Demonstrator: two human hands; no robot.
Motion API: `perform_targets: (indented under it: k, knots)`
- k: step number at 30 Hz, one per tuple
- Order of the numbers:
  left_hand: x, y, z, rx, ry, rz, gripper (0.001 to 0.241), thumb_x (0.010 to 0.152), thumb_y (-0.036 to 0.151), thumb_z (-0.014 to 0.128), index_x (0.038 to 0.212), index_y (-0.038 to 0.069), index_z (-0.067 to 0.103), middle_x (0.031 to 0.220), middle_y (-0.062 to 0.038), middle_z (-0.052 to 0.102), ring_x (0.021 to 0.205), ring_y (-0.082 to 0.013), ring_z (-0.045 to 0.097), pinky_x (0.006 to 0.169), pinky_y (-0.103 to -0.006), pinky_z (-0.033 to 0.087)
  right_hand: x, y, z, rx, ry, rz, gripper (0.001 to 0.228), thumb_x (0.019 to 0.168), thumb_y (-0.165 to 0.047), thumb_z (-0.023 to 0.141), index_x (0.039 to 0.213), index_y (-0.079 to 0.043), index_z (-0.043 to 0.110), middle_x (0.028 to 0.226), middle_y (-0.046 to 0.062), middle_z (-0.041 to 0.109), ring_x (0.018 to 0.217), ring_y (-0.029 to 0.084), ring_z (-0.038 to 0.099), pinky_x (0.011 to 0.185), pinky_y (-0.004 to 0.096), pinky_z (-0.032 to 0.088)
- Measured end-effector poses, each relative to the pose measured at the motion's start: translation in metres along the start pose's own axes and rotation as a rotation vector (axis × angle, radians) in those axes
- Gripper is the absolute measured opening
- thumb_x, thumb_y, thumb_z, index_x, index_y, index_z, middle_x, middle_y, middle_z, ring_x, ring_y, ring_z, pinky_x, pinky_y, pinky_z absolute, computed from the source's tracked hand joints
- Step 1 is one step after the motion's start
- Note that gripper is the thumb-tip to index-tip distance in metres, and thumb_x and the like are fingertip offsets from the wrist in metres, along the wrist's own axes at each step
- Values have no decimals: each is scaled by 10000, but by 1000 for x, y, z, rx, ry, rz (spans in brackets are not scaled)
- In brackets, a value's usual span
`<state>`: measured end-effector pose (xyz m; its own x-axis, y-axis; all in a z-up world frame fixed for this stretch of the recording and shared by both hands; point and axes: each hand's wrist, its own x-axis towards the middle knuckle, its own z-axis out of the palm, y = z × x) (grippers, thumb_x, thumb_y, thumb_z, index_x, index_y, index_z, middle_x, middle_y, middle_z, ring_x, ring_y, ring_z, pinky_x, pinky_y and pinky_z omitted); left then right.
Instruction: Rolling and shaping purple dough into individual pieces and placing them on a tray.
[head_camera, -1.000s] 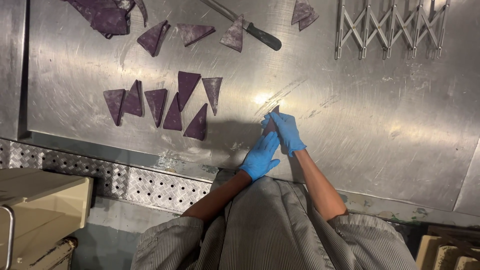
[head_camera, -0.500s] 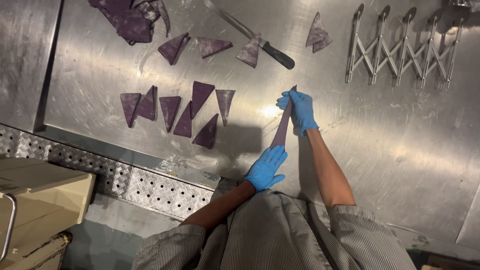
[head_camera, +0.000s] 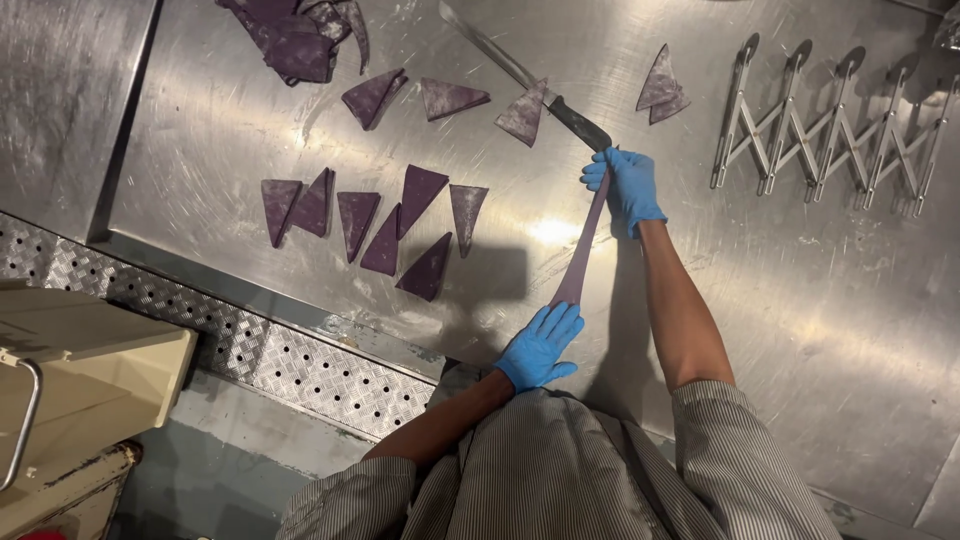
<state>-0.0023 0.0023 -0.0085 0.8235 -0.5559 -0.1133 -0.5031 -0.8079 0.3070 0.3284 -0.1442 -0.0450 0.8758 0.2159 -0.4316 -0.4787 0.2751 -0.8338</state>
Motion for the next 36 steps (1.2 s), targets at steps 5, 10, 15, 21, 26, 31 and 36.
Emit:
perform_targets:
  k: [5, 10, 15, 21, 26, 31, 36]
  knots:
    - [-1, 5, -31, 22, -43, 12, 915, 961, 679, 435, 1608, 53, 268, 1642, -215, 274, 1533, -370, 237, 1268, -532, 138, -64, 8, 12, 16, 87, -197, 281, 1044, -122, 611, 1248, 71, 620, 1111, 196, 711, 994, 258, 716, 871, 344, 609]
    - [-12, -5, -66, 35, 31, 59, 890, 915, 662, 502, 1538, 62, 291, 1571, -230, 358, 1462, -398, 314, 1190, -592, 182, -199, 19, 16, -443, 211, -465, 365, 1057, -147, 603, 1391, 1, 587, 1347, 156, 634, 1271, 287, 620, 1089, 340, 490]
    - [-19, -50, -21, -101, 298, -77, 882, 916, 492, 698, 1582, 23, 359, 1538, -226, 448, 1446, -383, 387, 1222, -536, 283, -292, 20, 21, -1211, -80, -730, 609, 835, -391, 785, 1280, -29, 579, 1209, 182, 566, 1154, 364, 515, 1077, 497, 359]
    - [27, -75, -56, -54, 251, 73, 787, 779, 412, 796, 1430, 69, 518, 1340, -162, 546, 1291, -339, 509, 1132, -522, 355, -283, 57, 0, -1374, -94, -671, 369, 926, -297, 728, 1207, -93, 604, 1159, 111, 576, 1151, 313, 540, 1099, 470, 387]
    - [21, -88, -51, 15, 234, 218, 525, 784, 347, 796, 1233, 146, 614, 1138, -81, 603, 1140, -272, 588, 1059, -460, 447, -286, 57, -8, -1448, -157, -836, 357, 921, -294, 716, 1184, -73, 618, 1144, 132, 576, 1125, 323, 544, 1074, 479, 407]
    - [22, -96, -23, 93, 248, 299, 203, 887, 260, 722, 1028, 152, 625, 955, -21, 582, 961, -224, 602, 906, -382, 499, -278, 59, -13, -1509, -203, -870, 322, 931, -271, 702, 1184, -80, 646, 1131, 116, 582, 1104, 300, 558, 1053, 473, 427]
    - [27, -96, -16, 264, 240, 340, 62, 923, 208, 634, 964, 167, 611, 957, -12, 566, 940, -189, 584, 837, -346, 498, -267, 66, -20, -1521, -240, -889, 263, 947, -242, 702, 1143, -77, 646, 1127, 108, 588, 1107, 291, 568, 1030, 449, 439]
